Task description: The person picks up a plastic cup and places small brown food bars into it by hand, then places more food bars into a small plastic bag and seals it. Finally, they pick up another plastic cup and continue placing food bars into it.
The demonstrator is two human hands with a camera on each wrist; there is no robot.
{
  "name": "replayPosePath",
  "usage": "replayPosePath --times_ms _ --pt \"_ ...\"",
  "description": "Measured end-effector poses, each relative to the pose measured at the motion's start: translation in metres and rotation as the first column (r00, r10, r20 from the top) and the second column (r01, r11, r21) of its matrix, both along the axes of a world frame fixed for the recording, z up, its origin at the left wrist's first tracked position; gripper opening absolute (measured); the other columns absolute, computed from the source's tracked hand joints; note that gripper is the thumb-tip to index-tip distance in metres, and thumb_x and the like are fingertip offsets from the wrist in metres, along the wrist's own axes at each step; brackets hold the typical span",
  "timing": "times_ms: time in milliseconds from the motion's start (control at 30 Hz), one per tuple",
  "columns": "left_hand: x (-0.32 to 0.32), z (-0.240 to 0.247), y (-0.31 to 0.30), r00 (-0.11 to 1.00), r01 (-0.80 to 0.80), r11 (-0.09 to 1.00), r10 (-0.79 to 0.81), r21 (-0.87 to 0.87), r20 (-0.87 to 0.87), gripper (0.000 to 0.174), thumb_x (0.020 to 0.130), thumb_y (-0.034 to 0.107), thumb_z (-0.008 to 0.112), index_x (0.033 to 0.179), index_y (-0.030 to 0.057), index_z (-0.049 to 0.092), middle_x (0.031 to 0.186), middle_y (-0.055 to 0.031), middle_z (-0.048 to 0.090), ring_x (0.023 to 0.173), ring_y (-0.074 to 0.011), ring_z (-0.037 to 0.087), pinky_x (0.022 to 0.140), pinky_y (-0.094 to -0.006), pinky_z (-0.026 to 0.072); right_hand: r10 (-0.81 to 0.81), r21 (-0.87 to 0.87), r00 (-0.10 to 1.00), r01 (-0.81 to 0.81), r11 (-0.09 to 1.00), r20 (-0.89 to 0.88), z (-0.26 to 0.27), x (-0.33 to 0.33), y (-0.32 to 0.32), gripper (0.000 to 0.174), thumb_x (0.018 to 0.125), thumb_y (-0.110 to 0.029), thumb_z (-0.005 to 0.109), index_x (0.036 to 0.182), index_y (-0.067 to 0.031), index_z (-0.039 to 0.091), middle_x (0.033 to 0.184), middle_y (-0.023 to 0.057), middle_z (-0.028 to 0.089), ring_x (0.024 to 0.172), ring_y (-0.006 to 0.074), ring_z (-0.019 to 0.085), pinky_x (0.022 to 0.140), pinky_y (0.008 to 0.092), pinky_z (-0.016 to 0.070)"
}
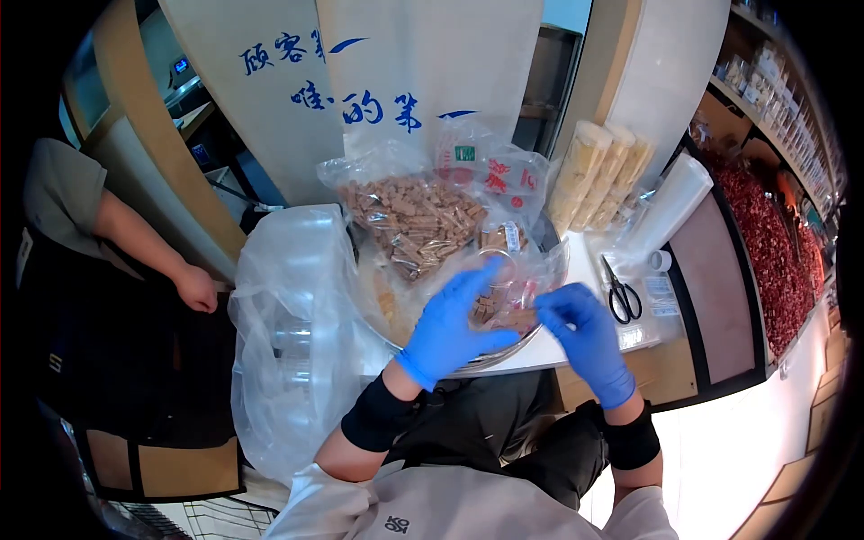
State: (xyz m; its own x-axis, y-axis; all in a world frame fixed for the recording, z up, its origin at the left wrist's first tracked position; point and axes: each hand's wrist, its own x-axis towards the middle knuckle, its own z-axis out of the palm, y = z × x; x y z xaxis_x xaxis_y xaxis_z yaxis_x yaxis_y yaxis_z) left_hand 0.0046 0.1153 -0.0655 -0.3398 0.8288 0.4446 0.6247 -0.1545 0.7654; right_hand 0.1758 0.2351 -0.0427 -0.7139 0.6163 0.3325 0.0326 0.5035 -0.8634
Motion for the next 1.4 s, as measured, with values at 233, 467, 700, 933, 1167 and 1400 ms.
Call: replayPosePath --times_ms 233,467,700,933,1167,1400 --pt "-0.029 -0.055 0.055 0.963 -0.269 0.958 0.270 -0.103 -0.003 0.093 0.055 0.038 0.085 0.132 0.0068 0.042 0.125 -0.0178 0.050 0.116 -0.0315 0.049 0.098 -0.0395 0.0385 -0.150 -0.236 0.962 0.095 0.967 -0.226 -0.002 0.000 0.024 0.013 0.084 -0.001 0.064 0.097 -0.0021 0.061 0.088 -0.0006 0.060 0.075 0.0046 0.054 0.068 0.0173 0.0443" --pt "-0.008 -0.032 0.035 0.958 0.059 0.998 -0.054 0.007 -0.280 0.077 0.060 0.035 0.080 0.124 0.0070 0.048 0.121 -0.0119 0.055 0.113 -0.0285 0.052 0.097 -0.0392 0.0397 -0.217 -0.326 0.950 0.136 0.936 -0.226 -0.013 0.012 0.013 0.016 0.082 -0.001 0.066 0.097 -0.0025 0.061 0.089 0.0005 0.062 0.075 0.0043 0.055 0.069 0.0182 0.0456" --pt "-0.012 -0.053 0.045 0.927 0.048 0.999 -0.044 0.002 -0.372 0.070 0.059 0.033 0.080 0.118 0.0077 0.051 0.114 -0.0138 0.058 0.103 -0.0306 0.056 0.092 -0.0395 0.0418 -0.210 0.144 0.974 0.221 0.965 -0.086 -0.038 0.012 0.001 0.017 0.077 -0.003 0.068 0.093 -0.0038 0.066 0.088 0.0090 0.064 0.074 0.0155 0.065 0.068 0.0258 0.0512" --pt "-0.009 -0.039 0.039 0.988 0.139 0.975 -0.148 -0.176 -0.037 0.074 0.060 0.032 0.082 0.120 0.0058 0.048 0.111 -0.0172 0.058 0.101 -0.0319 0.058 0.088 -0.0379 0.0463 -0.239 0.402 0.953 0.148 0.903 0.187 -0.047 0.007 -0.001 0.015 0.079 -0.015 0.065 0.094 -0.0126 0.066 0.086 0.0051 0.064 0.066 0.0227 0.064 0.058 0.0305 0.0505" --pt "-0.002 -0.063 0.037 0.987 0.145 0.987 -0.149 -0.064 -0.057 0.072 0.064 0.032 0.081 0.122 0.0070 0.047 0.113 -0.0183 0.057 0.101 -0.0337 0.058 0.087 -0.0377 0.0472 -0.176 0.595 0.948 -0.017 0.804 0.265 -0.068 0.001 0.002 0.014 0.084 -0.020 0.057 0.095 -0.0156 0.064 0.086 0.0063 0.065 0.068 0.0267 0.063 0.058 0.0352 0.0498" --pt "-0.007 -0.056 0.034 0.947 0.160 0.985 -0.173 -0.067 -0.272 0.070 0.067 0.032 0.078 0.126 0.0082 0.048 0.128 -0.0173 0.049 0.112 -0.0330 0.052 0.095 -0.0388 0.0430 -0.132 0.527 0.945 -0.048 0.849 0.300 -0.061 0.007 0.000 0.017 0.086 -0.020 0.053 0.097 -0.0117 0.064 0.082 0.0109 0.065 0.069 0.0298 0.063 0.058 0.0402 0.0493"
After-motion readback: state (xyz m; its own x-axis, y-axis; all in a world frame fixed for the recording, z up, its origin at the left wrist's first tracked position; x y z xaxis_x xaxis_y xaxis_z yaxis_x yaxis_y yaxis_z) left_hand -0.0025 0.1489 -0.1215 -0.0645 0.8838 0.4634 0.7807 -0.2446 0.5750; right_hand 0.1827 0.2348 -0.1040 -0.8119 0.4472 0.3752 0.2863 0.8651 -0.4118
